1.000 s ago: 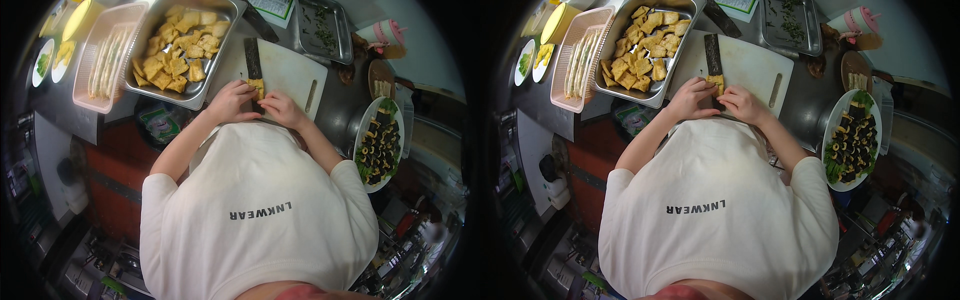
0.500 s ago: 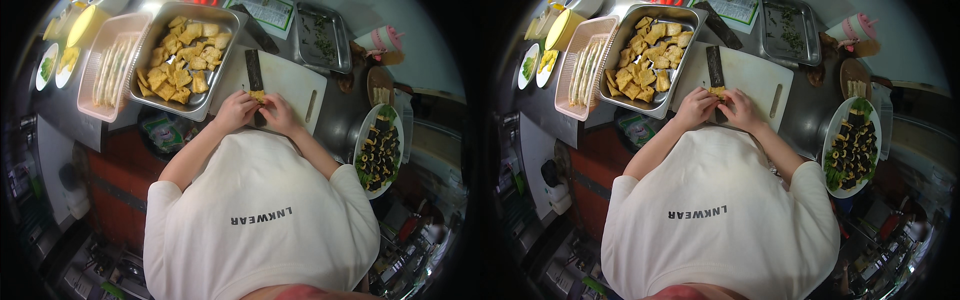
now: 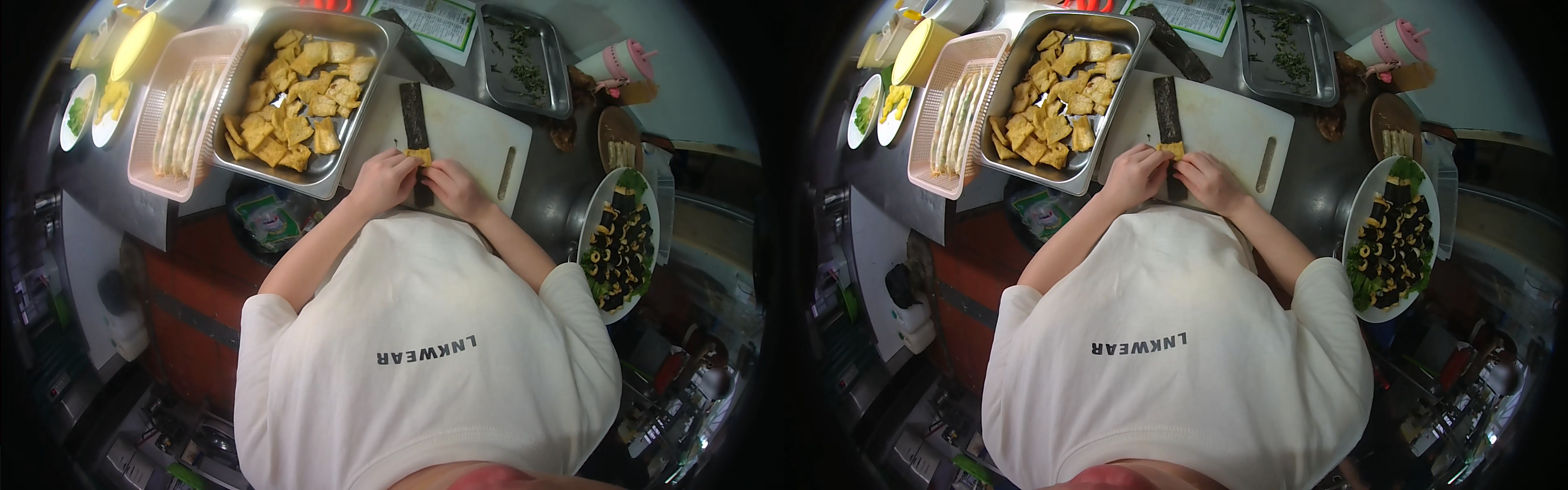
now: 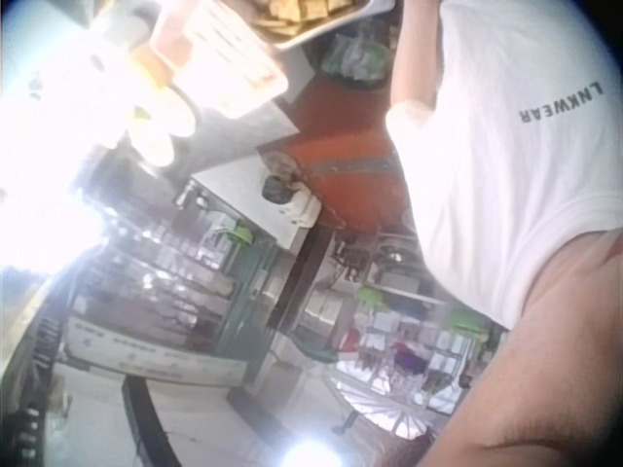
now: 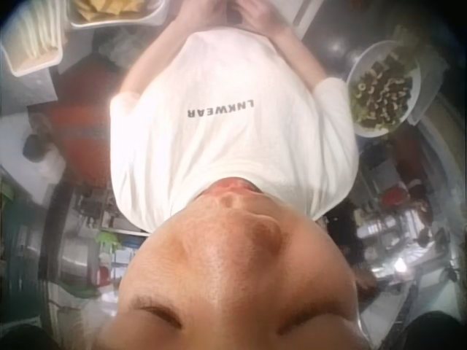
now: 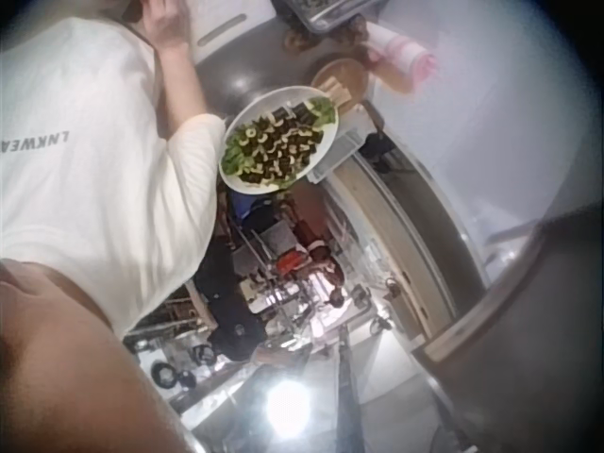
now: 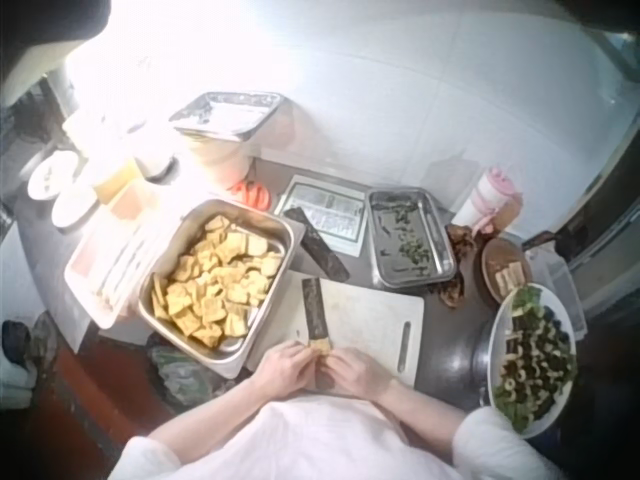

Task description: The person repeatedly picks up fried tofu pieces and places them onto strips of seaweed laid on a cutting board, then transfers the assembled items to a serving plate. The process is repeated continuously throughout the clip.

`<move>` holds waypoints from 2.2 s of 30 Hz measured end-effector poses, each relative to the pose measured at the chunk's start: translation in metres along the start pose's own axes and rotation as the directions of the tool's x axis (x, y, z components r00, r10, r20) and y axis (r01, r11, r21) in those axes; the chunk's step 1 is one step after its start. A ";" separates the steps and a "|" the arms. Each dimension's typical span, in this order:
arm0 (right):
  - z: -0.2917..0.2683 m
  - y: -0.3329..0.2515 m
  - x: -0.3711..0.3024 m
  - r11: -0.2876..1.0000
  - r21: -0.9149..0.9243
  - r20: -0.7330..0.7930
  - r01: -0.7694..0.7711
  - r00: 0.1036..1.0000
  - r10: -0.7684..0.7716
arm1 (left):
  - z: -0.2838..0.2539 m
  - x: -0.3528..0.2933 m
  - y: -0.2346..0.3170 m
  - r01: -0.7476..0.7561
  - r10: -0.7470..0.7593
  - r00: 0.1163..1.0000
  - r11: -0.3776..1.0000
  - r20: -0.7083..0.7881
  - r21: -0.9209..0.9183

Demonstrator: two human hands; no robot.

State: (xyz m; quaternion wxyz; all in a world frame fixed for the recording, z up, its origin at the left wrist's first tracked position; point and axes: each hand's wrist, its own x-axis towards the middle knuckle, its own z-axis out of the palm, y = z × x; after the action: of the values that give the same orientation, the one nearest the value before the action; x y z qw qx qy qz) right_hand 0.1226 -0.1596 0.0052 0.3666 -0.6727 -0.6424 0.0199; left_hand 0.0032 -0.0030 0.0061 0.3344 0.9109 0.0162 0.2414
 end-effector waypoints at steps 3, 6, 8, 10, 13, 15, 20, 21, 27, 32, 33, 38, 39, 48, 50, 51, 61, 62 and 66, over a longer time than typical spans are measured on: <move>0.000 0.002 0.004 0.997 -0.072 0.043 -0.018 0.999 0.021 | -0.010 0.006 0.007 -0.002 0.002 0.997 1.000 0.077 -0.004; 0.000 0.002 0.008 0.985 -0.083 0.081 -0.152 0.984 0.158 | -0.013 0.005 0.002 -0.041 0.040 0.994 0.999 0.103 0.000; 0.001 0.003 0.011 0.973 -0.043 0.083 -0.226 0.970 0.229 | -0.010 0.004 -0.003 -0.047 0.047 0.995 0.999 0.091 -0.006; 0.002 0.003 0.013 0.945 0.031 0.090 -0.325 0.943 0.322 | -0.008 0.004 -0.004 -0.019 0.021 0.997 0.999 0.079 -0.026; 0.000 0.001 0.015 0.907 0.175 0.074 -0.384 0.923 0.377 | -0.007 0.007 -0.001 0.102 -0.096 0.992 0.992 0.078 -0.079; -0.004 0.001 0.013 0.935 0.242 0.002 -0.259 0.964 0.266 | -0.005 0.006 -0.004 0.134 -0.126 0.988 0.986 0.083 -0.098; 0.005 0.016 0.004 0.997 0.071 -0.048 -0.044 0.998 0.048 | -0.010 0.011 -0.001 0.236 -0.221 0.965 0.967 0.141 -0.101; 0.005 0.015 0.005 0.997 0.059 -0.034 -0.052 0.998 0.055 | -0.009 0.009 0.001 0.280 -0.263 0.956 0.950 0.132 -0.135; 0.005 0.010 0.011 0.992 -0.091 -0.031 -0.082 0.996 0.080 | -0.005 -0.003 -0.005 0.030 -0.029 0.999 0.996 0.017 -0.089; 0.010 0.008 0.016 0.975 -0.129 -0.083 -0.179 0.982 0.169 | -0.007 0.005 -0.007 0.047 -0.048 0.997 0.999 0.055 0.010; 0.009 0.007 0.016 0.969 -0.133 -0.089 -0.207 0.977 0.196 | -0.008 0.007 -0.008 0.055 -0.057 0.996 0.998 0.075 0.029; 0.009 0.019 0.011 0.932 0.243 -0.054 -0.268 0.956 0.289 | -0.012 0.021 -0.011 0.152 -0.161 0.971 0.986 0.175 0.068; 0.011 0.023 0.010 0.929 0.280 -0.068 -0.241 0.961 0.269 | -0.011 0.022 -0.013 0.177 -0.180 0.969 0.984 0.172 0.031; 0.010 0.033 0.022 0.971 0.066 -0.097 -0.228 0.968 0.233 | 0.002 0.004 -0.011 0.024 -0.024 0.996 1.000 -0.083 -0.004; 0.010 0.034 0.024 0.973 0.009 -0.092 -0.231 0.969 0.231 | 0.002 0.006 -0.009 0.056 -0.056 0.995 0.998 -0.084 -0.003; 0.009 0.034 0.024 0.972 -0.020 -0.090 -0.233 0.969 0.231 | 0.001 0.009 -0.010 0.068 -0.067 0.995 0.998 -0.071 0.000; -0.001 0.038 0.027 0.961 0.129 0.026 -0.246 0.969 0.245 | -0.009 0.025 -0.014 0.159 -0.161 0.986 0.985 0.039 0.061; -0.001 0.038 0.030 0.964 0.103 0.021 -0.247 0.969 0.246 | -0.009 0.026 -0.015 0.150 -0.151 0.989 0.985 0.007 0.084; 0.001 0.042 0.036 0.976 -0.001 -0.005 -0.218 0.976 0.218 | -0.005 0.025 -0.020 0.011 -0.001 0.998 0.986 -0.059 0.167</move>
State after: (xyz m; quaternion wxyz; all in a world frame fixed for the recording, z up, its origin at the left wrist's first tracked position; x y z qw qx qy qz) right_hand 0.1643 -0.1239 -0.0018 0.3635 -0.7393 -0.5639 0.0578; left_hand 0.0253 0.0201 0.0076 0.2569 0.9282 0.0488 0.2648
